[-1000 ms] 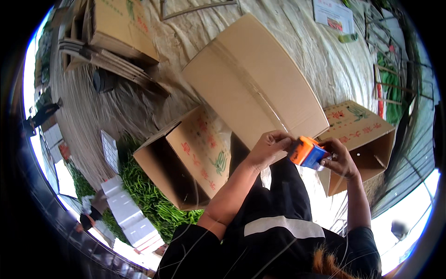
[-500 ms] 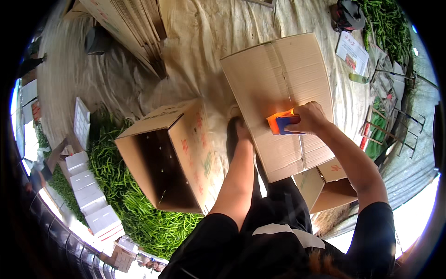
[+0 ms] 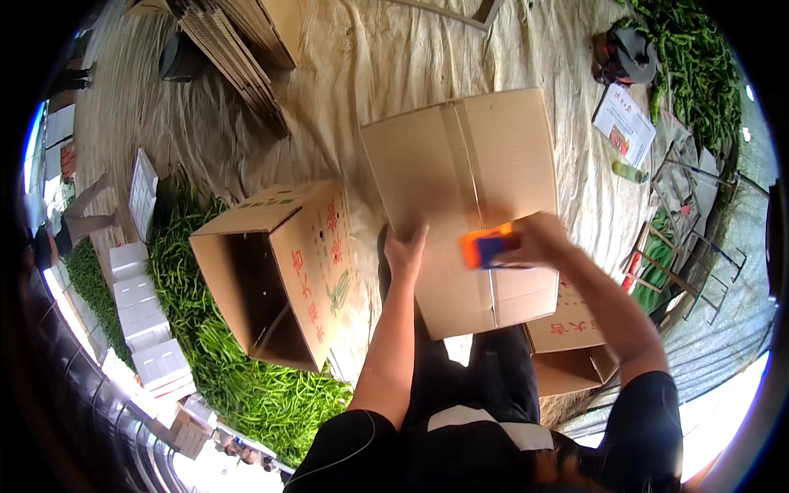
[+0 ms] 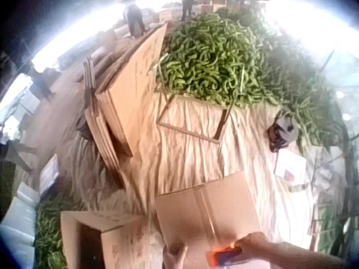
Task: The person assembles flat cardboard boxes by folding the flaps and sealing them with a handheld tape dispenser. They repeatedly pick up flat boxes, fold them into shape, apply tape to the seams, and place the finished boxes aside. The task occurs in a greenhouse-like area with piles of green peppers nearby.
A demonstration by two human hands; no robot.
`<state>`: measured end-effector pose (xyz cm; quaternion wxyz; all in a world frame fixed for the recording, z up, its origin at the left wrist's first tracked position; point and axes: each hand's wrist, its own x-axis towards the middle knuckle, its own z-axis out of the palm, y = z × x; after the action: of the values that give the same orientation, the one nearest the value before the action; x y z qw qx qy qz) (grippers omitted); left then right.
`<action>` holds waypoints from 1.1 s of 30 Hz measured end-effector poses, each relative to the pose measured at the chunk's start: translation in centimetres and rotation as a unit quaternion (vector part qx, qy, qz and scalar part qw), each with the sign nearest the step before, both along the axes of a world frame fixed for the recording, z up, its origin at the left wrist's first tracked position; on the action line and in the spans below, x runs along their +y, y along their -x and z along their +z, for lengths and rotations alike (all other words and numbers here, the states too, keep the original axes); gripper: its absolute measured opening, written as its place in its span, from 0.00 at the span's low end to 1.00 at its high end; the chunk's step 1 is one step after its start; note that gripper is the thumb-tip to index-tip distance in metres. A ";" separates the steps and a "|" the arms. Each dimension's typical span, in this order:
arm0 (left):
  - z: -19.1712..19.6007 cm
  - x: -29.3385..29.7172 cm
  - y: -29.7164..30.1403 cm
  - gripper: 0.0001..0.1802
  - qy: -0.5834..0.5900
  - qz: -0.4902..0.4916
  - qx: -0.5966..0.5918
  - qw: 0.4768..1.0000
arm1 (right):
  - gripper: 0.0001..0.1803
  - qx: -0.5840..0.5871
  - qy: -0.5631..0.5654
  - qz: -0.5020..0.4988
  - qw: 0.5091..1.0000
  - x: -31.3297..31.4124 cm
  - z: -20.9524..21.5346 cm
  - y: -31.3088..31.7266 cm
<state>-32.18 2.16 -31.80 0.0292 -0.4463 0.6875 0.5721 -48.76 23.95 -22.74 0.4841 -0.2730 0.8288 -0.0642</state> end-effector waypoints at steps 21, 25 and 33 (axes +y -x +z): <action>-4.7 -2.0 0.5 0.56 -0.399 0.086 0.058 0.911 | 0.19 0.209 -0.214 -0.457 0.838 14.8 -23.6 1.2; -2.6 -5.3 4.3 0.60 -0.327 0.086 -0.044 0.940 | 0.17 0.239 -0.093 -0.481 0.838 12.4 -14.5 5.3; 5.6 -6.2 3.6 0.59 -0.344 -0.073 0.255 0.901 | 0.21 -0.003 0.486 -0.816 0.313 13.4 -5.3 -2.0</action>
<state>-35.80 -4.04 -26.16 0.0467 -0.1958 0.4622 0.8636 -46.74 37.31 -28.02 -0.0311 0.3555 0.4493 -0.8190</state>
